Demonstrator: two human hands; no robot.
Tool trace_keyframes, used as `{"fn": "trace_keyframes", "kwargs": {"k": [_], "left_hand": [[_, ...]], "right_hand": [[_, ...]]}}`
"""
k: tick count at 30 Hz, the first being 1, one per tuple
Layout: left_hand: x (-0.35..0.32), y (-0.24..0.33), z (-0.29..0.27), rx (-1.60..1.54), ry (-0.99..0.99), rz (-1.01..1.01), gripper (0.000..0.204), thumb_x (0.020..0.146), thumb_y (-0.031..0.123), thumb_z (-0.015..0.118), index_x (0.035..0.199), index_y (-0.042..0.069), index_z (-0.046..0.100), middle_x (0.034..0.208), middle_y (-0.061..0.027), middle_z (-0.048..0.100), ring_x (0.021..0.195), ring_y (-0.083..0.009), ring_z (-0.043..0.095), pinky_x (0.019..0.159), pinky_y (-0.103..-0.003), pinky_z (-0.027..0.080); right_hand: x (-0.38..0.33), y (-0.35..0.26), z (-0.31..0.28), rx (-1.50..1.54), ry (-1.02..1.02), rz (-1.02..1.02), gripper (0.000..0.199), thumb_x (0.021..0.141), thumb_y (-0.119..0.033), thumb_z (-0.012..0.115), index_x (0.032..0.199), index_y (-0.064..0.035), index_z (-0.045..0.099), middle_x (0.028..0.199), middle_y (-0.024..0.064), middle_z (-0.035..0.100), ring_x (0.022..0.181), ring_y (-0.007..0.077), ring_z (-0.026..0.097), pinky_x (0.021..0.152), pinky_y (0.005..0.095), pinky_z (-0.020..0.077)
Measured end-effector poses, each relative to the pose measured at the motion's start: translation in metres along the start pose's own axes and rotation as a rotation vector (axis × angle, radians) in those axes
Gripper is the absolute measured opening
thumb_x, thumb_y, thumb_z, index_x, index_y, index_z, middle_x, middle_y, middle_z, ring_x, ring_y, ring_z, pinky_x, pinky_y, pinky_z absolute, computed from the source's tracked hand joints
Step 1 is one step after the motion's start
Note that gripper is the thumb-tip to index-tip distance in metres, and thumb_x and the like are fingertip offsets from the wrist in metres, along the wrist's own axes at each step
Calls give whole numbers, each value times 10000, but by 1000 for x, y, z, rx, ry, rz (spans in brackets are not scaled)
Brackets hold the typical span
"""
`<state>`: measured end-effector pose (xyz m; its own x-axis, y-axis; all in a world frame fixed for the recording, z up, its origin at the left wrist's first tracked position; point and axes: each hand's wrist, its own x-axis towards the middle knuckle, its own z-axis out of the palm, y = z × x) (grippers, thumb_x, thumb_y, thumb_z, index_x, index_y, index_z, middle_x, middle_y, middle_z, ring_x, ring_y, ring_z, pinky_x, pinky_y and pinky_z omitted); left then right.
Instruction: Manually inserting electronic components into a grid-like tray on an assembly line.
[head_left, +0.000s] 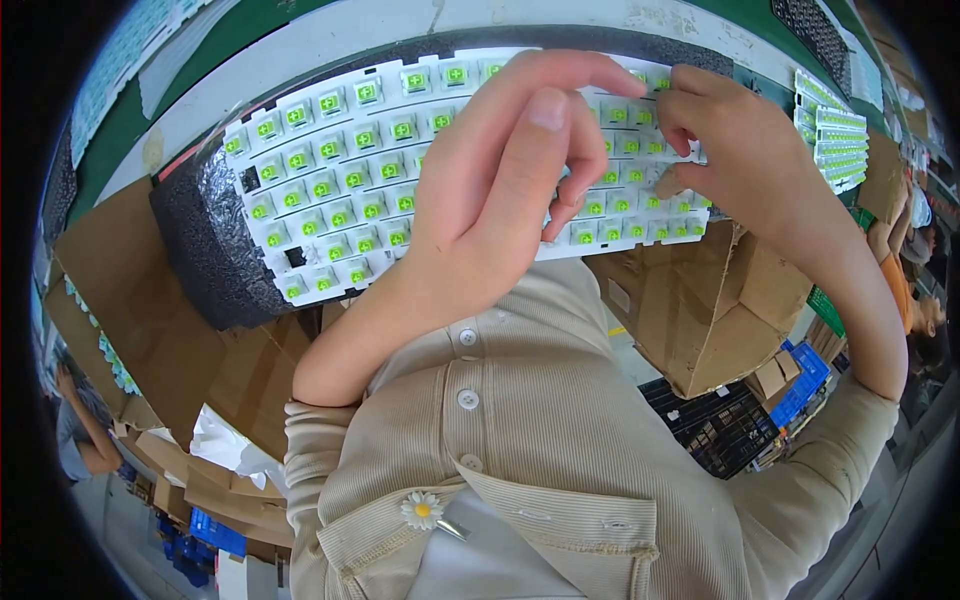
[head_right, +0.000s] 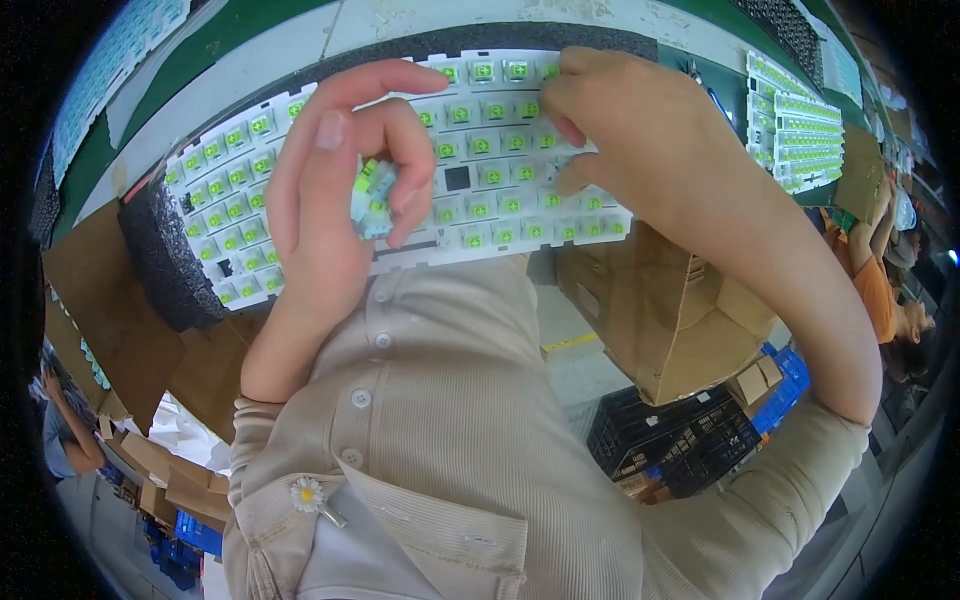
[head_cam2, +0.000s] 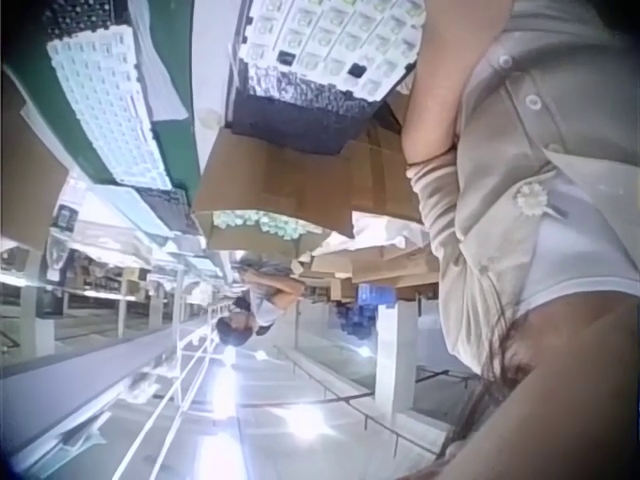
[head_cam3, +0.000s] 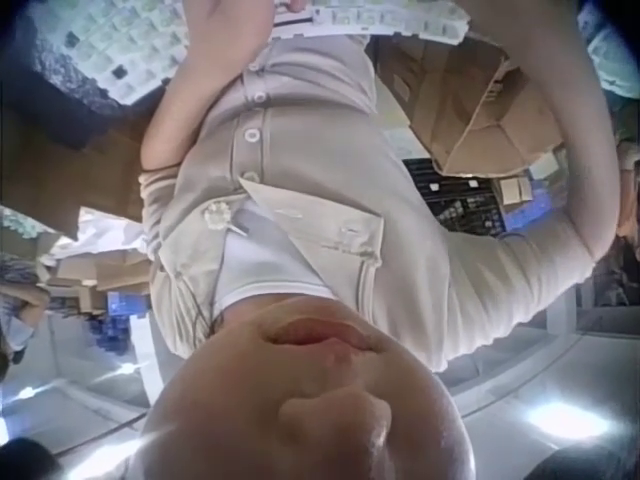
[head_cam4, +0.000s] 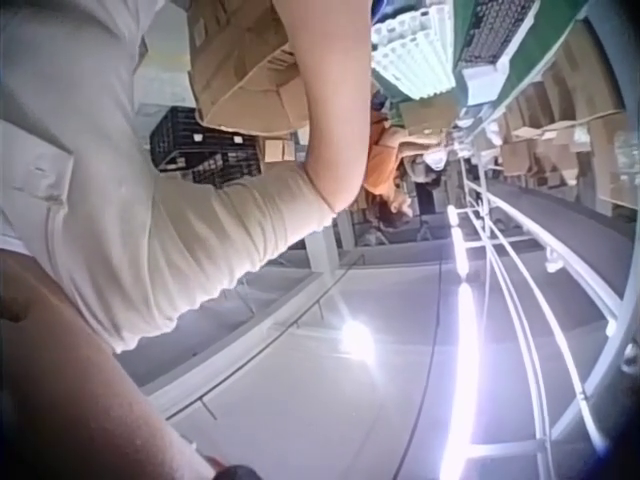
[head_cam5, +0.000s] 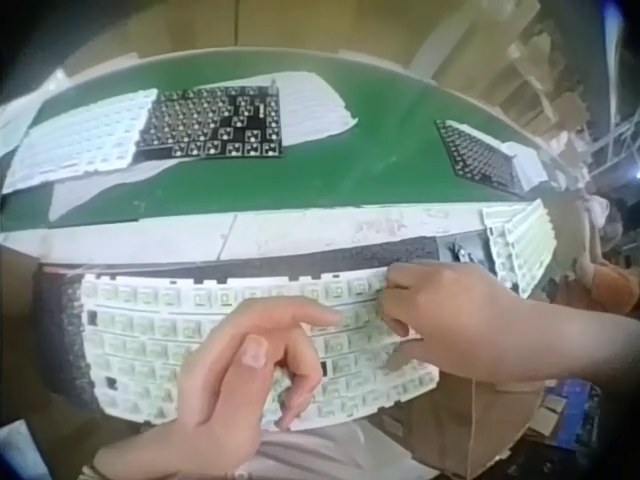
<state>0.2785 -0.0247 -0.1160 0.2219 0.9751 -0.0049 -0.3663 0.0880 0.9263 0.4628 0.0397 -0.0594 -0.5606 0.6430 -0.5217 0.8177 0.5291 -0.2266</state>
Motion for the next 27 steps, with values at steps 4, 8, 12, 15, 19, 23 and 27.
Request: {"fn": "trace_keyframes", "kwargs": {"k": [4, 8, 12, 15, 19, 23, 27], "left_hand": [[-1, 5, -1, -10, -11, -12, 456, 949, 313, 254, 1087, -69, 462, 570, -24, 413, 438, -65, 346, 423, -204, 282], [-4, 6, -2, -47, 35, -6, 424, 942, 300, 262, 1050, -54, 467, 593, -31, 415, 431, -67, 338, 420, -204, 279], [1, 18, 3, -243, 148, -100, 380, 937, 294, 271, 1004, -29, 461, 658, -38, 420, 501, -72, 359, 421, -202, 279], [-1, 21, 3, -354, 181, -177, 337, 934, 288, 275, 984, 1, 444, 715, -39, 418, 591, -82, 375, 413, -199, 283], [-5, 11, 1, -236, 259, -31, 295, 945, 281, 288, 957, 28, 440, 738, -24, 410, 640, -82, 385, 483, -196, 332], [-6, 18, -1, -233, 282, 46, 287, 955, 288, 305, 924, 40, 444, 744, -12, 402, 617, -68, 400, 471, -195, 348], [-4, 26, -13, -35, 263, 18, 280, 941, 270, 274, 930, 32, 421, 743, -36, 416, 589, -93, 369, 494, -203, 326]], "right_hand": [[-2, 2, 2, 11, 32, -69, 286, 611, -84, 693, 754, -32, 451, 784, 93, 473, 769, 309, 514, 646, 394, 414], [-9, -22, -10, -128, 192, -132, 293, 602, -94, 719, 807, -25, 522, 773, 82, 507, 720, 273, 530, 609, 359, 413], [-14, -61, -5, 180, 612, -185, 298, 585, -94, 728, 838, -16, 593, 774, 84, 555, 693, 227, 552, 591, 308, 429], [-8, -71, 7, 302, 746, -415, 306, 566, -24, 714, 857, 10, 624, 796, 79, 595, 690, 221, 558, 589, 300, 446], [5, -83, 16, 237, 778, -376, 321, 554, 17, 685, 870, 7, 624, 789, 79, 609, 686, 236, 552, 614, 293, 441], [5, -83, 9, 378, 642, -355, 330, 606, 9, 683, 927, 21, 607, 819, 77, 610, 716, 217, 550, 664, 294, 436], [5, -75, 19, 1037, 474, -305, 322, 709, 23, 642, 1018, 55, 559, 969, 122, 569, 852, 191, 537, 722, 303, 440]]}}
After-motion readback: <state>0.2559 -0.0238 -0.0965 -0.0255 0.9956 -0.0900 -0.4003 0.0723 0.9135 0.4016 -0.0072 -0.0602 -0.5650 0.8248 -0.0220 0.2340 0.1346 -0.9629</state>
